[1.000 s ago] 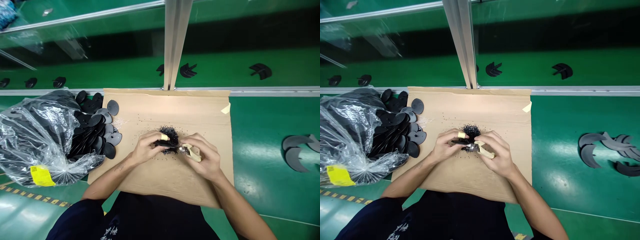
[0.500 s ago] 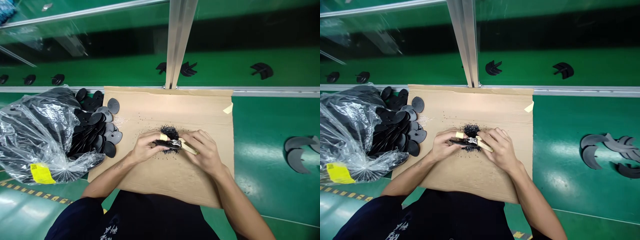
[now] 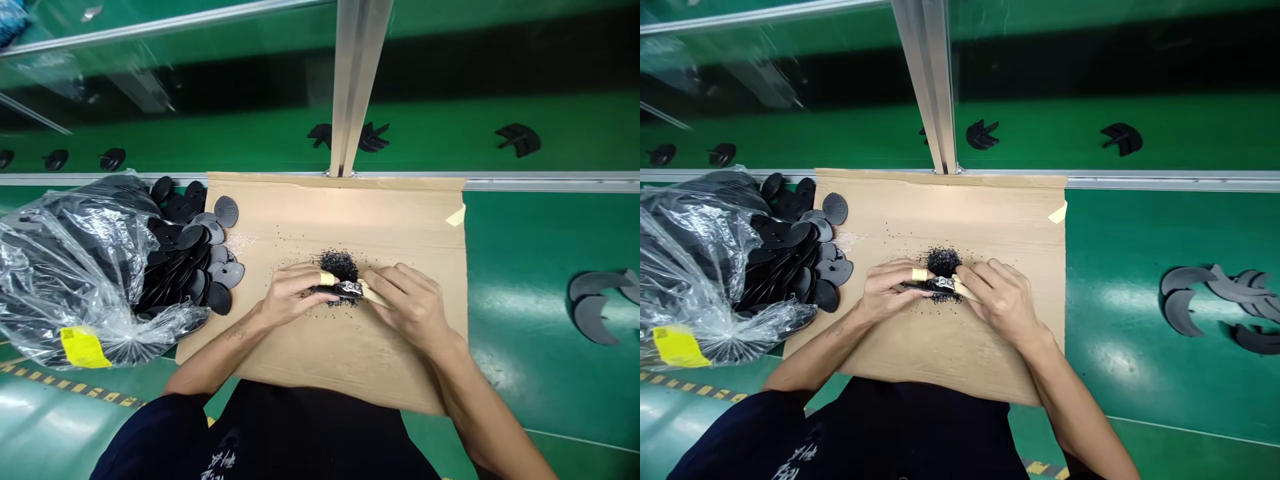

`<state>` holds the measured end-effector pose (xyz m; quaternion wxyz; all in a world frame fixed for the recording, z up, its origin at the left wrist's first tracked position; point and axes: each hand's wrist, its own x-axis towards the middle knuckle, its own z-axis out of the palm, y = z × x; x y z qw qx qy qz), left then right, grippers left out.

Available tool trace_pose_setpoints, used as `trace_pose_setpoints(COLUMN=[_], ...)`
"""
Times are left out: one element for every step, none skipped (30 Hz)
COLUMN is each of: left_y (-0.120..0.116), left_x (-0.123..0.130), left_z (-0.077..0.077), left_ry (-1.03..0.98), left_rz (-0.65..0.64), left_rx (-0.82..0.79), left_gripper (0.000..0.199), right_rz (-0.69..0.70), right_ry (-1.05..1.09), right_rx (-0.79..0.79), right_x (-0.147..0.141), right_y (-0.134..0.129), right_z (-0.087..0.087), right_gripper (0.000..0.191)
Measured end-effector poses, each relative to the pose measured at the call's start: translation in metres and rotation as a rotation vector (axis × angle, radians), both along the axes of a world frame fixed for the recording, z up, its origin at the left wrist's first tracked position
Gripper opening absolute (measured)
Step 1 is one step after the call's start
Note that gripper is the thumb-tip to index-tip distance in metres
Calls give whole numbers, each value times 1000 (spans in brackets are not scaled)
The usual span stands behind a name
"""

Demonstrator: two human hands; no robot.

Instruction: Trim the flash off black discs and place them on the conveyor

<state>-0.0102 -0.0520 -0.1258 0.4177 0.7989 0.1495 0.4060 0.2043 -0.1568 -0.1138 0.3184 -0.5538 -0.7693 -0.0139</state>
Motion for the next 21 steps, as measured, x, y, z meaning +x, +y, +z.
trace_pose_setpoints(left_y=[0,0,0,1,1,1,1,1,1,1,1,1,1,1,2,2,3,3,3,4,3], left_x=[0,0,0,0,0,0,0,0,0,0,0,0,0,0,0,-1,-1,-2,-3,-3,-4], left_z=[0,0,1,1,1,2,3,4,4,5,6,7,7,7,7,7,6,6,5,5,6], left_ry=[0,-4,-13,-21,-27,-29,-26,-19,-11,-4,4,19,42,71,102,135,164,186,201,211,218], left_rz=[-6,-14,-23,-33,-44,-54,-61,-62,-57,-49,-41,-40,-45,-54,-64,-73,-76,-74,-70,-65,-62], left_rx=[8,15,23,32,42,50,56,60,64,67,75,87,104,124,146,170,196,219,239,252,254], left_gripper=[19,19,18,17,16,14,13,12,13,15,17,19,21,21,20,20,19,20,20,21,22], right_rz=[-2,-3,0,9,25,46,65,75,74,62,41,20,4,-7,-13,-15,-14,-12,-14,-16,-23], right_ry=[10,25,51,90,141,199,251,286,294,275,238,191,142,98,63,40,27,20,15,6,-10], right_rx=[4,7,5,-6,-24,-48,-74,-94,-102,-97,-81,-63,-50,-47,-51,-62,-77,-90,-99,-110,-127], right_x=[-1,-2,-3,-4,-4,-5,-5,-4,-2,-1,1,4,6,8,9,10,11,12,12,12,12], right_y=[0,0,-1,-1,-2,-2,-2,-2,-2,-2,-1,-1,-1,-1,-1,-2,-2,-3,-4,-4,-5], right_z=[-1,-1,-2,-2,-2,-2,-1,0,0,1,2,3,3,3,4,4,4,4,4,5,6], right_gripper=[13,12,12,12,13,14,14,15,15,15,16,17,18,19,20,20,20,20,20,19,19])
